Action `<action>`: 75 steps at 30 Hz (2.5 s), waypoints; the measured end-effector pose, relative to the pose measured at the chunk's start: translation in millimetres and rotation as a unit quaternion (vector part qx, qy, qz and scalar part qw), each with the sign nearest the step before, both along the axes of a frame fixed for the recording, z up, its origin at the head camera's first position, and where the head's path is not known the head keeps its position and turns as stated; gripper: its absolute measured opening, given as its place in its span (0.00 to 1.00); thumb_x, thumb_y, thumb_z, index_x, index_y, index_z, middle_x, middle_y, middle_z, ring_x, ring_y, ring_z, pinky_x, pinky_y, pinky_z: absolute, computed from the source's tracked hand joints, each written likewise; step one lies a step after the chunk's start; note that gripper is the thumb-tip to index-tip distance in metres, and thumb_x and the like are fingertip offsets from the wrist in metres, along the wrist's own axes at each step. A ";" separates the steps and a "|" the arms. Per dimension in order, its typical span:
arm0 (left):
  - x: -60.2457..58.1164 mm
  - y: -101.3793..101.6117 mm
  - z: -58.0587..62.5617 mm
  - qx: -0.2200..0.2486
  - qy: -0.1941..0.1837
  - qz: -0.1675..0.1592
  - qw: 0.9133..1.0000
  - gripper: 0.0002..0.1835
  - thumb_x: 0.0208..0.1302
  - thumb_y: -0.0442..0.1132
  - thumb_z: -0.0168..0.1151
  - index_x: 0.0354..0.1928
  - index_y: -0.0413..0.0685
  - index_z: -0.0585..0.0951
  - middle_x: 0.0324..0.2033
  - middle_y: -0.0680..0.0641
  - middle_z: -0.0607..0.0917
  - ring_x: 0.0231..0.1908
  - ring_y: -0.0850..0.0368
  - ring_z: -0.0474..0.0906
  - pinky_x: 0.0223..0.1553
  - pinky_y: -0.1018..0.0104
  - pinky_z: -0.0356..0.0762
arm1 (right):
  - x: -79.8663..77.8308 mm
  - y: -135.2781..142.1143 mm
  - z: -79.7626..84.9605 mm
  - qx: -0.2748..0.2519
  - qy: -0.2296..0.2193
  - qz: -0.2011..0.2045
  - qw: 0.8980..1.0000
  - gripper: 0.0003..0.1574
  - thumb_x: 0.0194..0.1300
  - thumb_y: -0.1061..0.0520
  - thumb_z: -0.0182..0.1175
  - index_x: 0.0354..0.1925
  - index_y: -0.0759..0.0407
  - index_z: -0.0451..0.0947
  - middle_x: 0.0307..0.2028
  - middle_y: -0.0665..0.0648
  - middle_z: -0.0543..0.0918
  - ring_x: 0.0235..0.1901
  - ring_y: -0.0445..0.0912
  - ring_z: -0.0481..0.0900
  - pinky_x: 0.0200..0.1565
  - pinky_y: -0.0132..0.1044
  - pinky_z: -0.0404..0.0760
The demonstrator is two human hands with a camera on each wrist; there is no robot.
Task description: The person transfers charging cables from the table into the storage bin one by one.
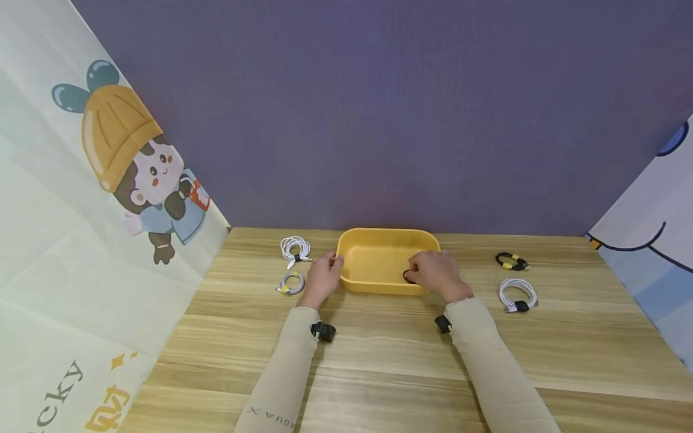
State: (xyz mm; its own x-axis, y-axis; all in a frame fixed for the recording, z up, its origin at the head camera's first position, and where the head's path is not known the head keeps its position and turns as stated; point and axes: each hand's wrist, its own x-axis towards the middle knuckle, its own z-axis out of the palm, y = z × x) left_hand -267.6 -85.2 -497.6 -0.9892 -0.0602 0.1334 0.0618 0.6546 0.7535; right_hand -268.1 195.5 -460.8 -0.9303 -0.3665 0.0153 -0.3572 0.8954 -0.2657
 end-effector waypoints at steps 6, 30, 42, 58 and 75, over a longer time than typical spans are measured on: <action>-0.4 -0.6 0.0 -0.001 -0.003 -0.001 1.000 0.21 0.78 0.48 0.51 0.62 0.45 0.81 0.44 0.42 0.90 0.44 0.42 0.87 0.48 0.48 0.82 | 0.6 -0.5 -1.7 -0.008 0.012 0.002 1.000 0.18 0.67 0.50 0.66 0.21 0.44 0.77 0.15 0.44 0.72 0.19 0.42 0.67 0.40 0.45 0.61; -2.7 0.4 -2.8 -0.002 -0.007 0.001 1.000 0.22 0.78 0.50 0.51 0.63 0.46 0.81 0.44 0.43 0.90 0.44 0.43 0.86 0.48 0.48 0.82 | 4.6 11.2 -6.0 -0.136 0.016 -0.006 0.991 0.08 0.73 0.54 0.61 0.37 0.55 0.85 0.26 0.50 0.84 0.19 0.42 0.70 0.30 0.39 0.71; -1.3 1.0 -0.3 -0.007 -0.011 0.002 1.000 0.22 0.78 0.50 0.50 0.63 0.48 0.81 0.45 0.44 0.90 0.45 0.44 0.86 0.48 0.48 0.82 | 4.3 21.1 -10.4 -0.241 -0.011 -0.021 0.970 0.13 0.77 0.53 0.58 0.44 0.61 0.84 0.35 0.59 0.87 0.35 0.49 0.79 0.35 0.40 0.74; -2.1 1.0 -2.7 -0.003 -0.013 0.003 1.000 0.21 0.78 0.50 0.50 0.62 0.49 0.81 0.45 0.44 0.90 0.44 0.45 0.86 0.48 0.50 0.82 | 8.0 27.6 -15.7 -0.300 -0.029 -0.048 0.952 0.18 0.78 0.48 0.56 0.48 0.60 0.83 0.39 0.63 0.88 0.38 0.56 0.79 0.40 0.37 0.73; 0.7 1.8 2.2 -0.003 -0.006 0.005 1.000 0.21 0.78 0.48 0.50 0.62 0.47 0.81 0.44 0.43 0.90 0.43 0.44 0.86 0.48 0.48 0.82 | 16.0 36.6 -3.9 -0.329 -0.013 -0.049 0.943 0.15 0.77 0.50 0.57 0.50 0.59 0.83 0.44 0.59 0.86 0.39 0.44 0.79 0.39 0.31 0.76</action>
